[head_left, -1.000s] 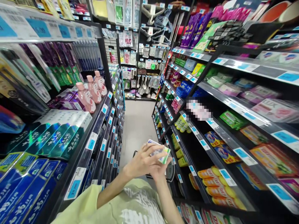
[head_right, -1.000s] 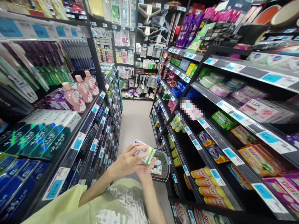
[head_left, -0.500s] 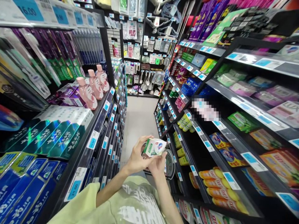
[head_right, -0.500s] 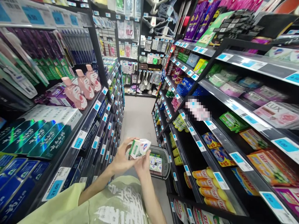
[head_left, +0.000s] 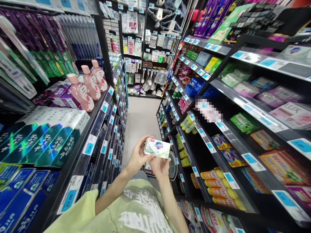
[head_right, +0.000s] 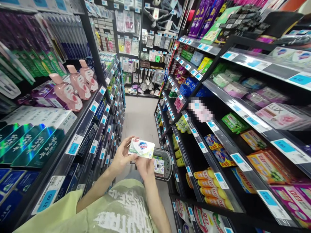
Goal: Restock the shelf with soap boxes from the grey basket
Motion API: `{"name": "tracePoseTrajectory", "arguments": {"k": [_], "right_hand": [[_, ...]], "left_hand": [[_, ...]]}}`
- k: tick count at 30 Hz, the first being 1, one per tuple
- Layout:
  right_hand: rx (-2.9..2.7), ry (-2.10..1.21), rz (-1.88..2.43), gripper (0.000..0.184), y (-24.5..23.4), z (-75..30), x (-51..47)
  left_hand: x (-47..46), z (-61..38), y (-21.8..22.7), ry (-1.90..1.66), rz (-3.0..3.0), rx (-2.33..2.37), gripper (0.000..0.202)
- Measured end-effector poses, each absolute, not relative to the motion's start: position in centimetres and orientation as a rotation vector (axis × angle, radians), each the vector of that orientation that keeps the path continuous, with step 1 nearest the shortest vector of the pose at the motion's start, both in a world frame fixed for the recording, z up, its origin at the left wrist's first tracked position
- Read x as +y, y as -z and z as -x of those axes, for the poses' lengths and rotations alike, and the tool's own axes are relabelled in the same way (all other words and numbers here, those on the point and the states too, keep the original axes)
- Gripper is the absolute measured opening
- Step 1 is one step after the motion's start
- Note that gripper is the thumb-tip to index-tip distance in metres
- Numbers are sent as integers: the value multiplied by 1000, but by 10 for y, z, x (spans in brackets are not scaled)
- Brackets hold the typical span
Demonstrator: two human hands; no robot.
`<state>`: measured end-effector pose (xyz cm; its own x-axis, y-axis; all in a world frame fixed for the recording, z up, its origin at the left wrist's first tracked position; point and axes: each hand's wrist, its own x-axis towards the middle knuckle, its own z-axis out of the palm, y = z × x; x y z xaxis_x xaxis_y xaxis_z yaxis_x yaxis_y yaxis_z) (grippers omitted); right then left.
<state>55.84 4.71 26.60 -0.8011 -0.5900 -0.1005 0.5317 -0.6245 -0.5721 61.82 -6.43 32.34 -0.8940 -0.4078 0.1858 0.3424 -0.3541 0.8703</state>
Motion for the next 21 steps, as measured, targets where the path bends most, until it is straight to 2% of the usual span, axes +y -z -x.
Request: {"name": "tracePoseTrajectory", "arguments": {"k": [7, 17, 19, 21], "right_hand": [[814, 2353, 146, 91, -267, -558, 47], [734, 2336, 174, 85, -268, -558, 48], [742, 2290, 175, 89, -273, -557, 51], [766, 2200, 211, 102, -277, -550, 57]], "left_hand": [[-66, -617, -321, 2313, -106, -1403, 73], [-66, -617, -322, 2260, -191, -1419, 74], [-63, -620, -330, 2223, -238, -1463, 69], [-62, -622, -336, 2188, -272, -1513, 60]]}}
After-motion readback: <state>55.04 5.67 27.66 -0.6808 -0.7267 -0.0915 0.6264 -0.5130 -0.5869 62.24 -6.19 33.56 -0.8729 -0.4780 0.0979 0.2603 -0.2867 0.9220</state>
